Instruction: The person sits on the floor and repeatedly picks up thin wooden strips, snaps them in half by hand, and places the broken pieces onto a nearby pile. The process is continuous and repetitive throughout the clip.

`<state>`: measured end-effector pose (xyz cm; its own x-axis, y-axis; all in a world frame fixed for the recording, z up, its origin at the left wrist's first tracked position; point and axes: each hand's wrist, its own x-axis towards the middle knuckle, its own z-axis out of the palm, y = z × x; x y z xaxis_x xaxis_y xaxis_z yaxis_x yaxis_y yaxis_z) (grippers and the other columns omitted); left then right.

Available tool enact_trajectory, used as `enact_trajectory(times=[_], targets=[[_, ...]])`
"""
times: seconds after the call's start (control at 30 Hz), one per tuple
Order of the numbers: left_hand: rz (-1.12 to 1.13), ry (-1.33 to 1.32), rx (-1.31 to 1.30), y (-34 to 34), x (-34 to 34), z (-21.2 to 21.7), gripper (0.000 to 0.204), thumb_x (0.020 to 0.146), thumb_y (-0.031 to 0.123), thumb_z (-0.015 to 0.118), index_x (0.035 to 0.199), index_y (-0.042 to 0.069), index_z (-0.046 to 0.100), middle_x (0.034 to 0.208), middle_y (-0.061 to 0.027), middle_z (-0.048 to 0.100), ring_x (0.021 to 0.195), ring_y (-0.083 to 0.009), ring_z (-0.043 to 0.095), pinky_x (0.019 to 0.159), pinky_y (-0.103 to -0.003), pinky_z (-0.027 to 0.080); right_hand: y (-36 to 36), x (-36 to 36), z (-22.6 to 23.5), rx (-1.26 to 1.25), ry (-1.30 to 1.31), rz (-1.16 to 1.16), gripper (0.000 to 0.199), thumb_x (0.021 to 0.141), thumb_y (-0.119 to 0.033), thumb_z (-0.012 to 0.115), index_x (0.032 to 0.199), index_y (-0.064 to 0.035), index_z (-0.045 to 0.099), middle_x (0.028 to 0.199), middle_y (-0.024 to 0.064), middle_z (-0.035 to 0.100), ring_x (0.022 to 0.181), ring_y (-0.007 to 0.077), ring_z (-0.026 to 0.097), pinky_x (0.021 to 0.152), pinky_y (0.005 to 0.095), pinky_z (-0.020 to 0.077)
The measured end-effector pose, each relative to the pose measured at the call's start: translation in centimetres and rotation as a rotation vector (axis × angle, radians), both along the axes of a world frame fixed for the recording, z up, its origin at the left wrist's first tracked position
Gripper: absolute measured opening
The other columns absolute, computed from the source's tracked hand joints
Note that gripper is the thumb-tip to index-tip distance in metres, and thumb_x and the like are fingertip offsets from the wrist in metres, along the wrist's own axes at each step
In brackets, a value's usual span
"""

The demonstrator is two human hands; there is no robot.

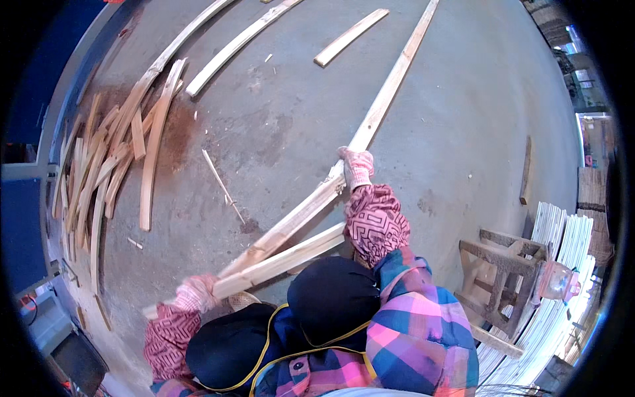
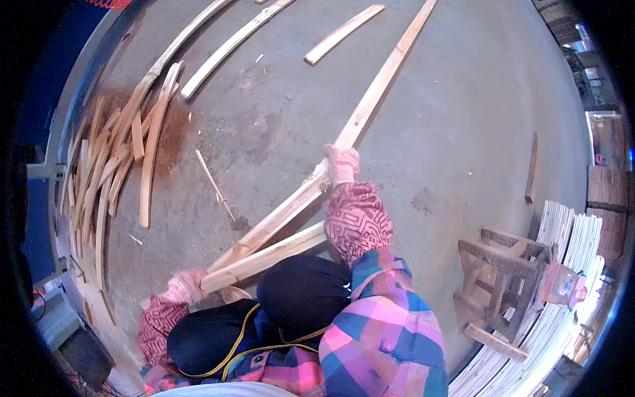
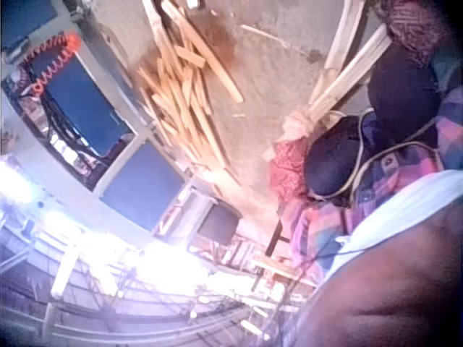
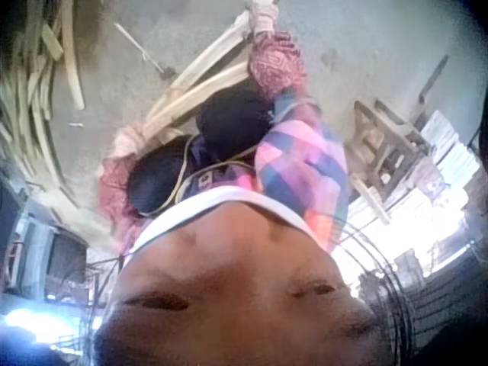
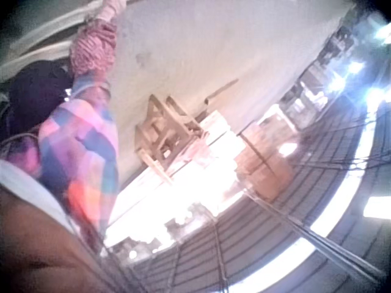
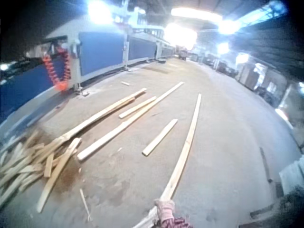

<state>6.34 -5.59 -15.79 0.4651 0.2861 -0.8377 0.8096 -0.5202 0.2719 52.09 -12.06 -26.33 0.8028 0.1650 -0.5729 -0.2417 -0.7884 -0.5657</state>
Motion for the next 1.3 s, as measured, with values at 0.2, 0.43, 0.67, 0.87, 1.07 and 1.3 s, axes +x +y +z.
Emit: enact_trajectory(times=[0.2, 0.43, 0.67, 0.87, 1.07, 1.3], targets=[[0.229, 0.269, 0.213, -1.1, -5.9, 1.6, 0.028, 0.069, 0.031, 0.067, 0.09, 0.012, 0.069, 0.08, -0.0176, 0.067, 0.077, -0.0358, 0.066, 0.067, -0.043, 0.055, 1.3, 3.1, 0.7, 0.718, 0.358, -0.244, 0.037, 0.078, -0.028, 0.061, 0.104, -0.0026, 0.056, 0.071, 0.0057, 0.052, 0.059, 0.0166, 0.053, 0.049, 0.0301, 0.0462], [0.579, -0.281, 1.065, 10.4, -19.3, -4.3, 0.02, 0.071, 0.025, 0.062, 0.088, 0.014, 0.062, 0.077, -0.0088, 0.062, 0.069, -0.0281, 0.063, 0.062, -0.035, 0.052, -4.4, -1.0, -6.0, 0.436, 0.091, -0.306, 0.019, 0.071, -0.007, 0.063, 0.085, 0.0025, 0.054, 0.072, 0.0087, 0.054, 0.061, 0.0236, 0.059, 0.056, 0.0353, 0.0538], [0.769, 0.156, 0.783, 21.6, -3.8, 0.7, 0.04, 0.067, 0.03, 0.072, 0.101, 0.01, 0.066, 0.092, -0.0156, 0.068, 0.089, -0.0309, 0.066, 0.076, -0.042, 0.053, -4.4, -7.5, 0.9, 0.743, 0.578, -0.173, 0.023, 0.088, -0.022, 0.065, 0.101, -0.0041, 0.057, 0.092, 0.0055, 0.06, 0.091, 0.0173, 0.06, 0.081, 0.0336, 0.0508], [0.754, -0.365, -0.526, 8.8, 12.0, -5.3, 0.039, 0.057, 0.018, 0.077, 0.094, 0.008, 0.07, 0.082, -0.0017, 0.067, 0.077, -0.0128, 0.059, 0.074, -0.027, 0.046, -2.6, -15.8, -1.5, 0.319, 1.158, 0.485, 0.023, 0.09, -0.022, 0.06, 0.095, 0.0004, 0.062, 0.078, 0.0093, 0.066, 0.057, 0.0162, 0.062, 0.05, 0.0295, 0.0498], [0.177, -0.092, -0.367, 2.5, 15.6, -6.1, 0.051, 0.056, 0.034, 0.08, 0.101, 0.013, 0.067, 0.085, -0.0091, 0.069, 0.081, -0.0225, 0.065, 0.072, -0.035, 0.051, -3.3, -13.0, -2.4, 0.088, 1.369, 0.99, 0.009, 0.088, -0.015, 0.058, 0.089, -0.0059, 0.06, 0.075, 0.0069, 0.06, 0.064, 0.0158, 0.06, 0.054, 0.0249, 0.0492], [0.429, 0.018, 0.19, -4.2, 4.9, -5.7, 0.042, 0.06, 0.037, 0.075, 0.096, 0.018, 0.07, 0.085, -0.0094, 0.07, 0.081, -0.0302, 0.067, 0.073, -0.042, 0.052, 3.3, -1.3, -5.6, 0.578, 0.303, -0.142, 0.035, 0.076, -0.033, 0.072, 0.092, -0.0058, 0.057, 0.081, 0.0075, 0.058, 0.07, 0.0197, 0.059, 0.062, 0.0329, 0.0498]])
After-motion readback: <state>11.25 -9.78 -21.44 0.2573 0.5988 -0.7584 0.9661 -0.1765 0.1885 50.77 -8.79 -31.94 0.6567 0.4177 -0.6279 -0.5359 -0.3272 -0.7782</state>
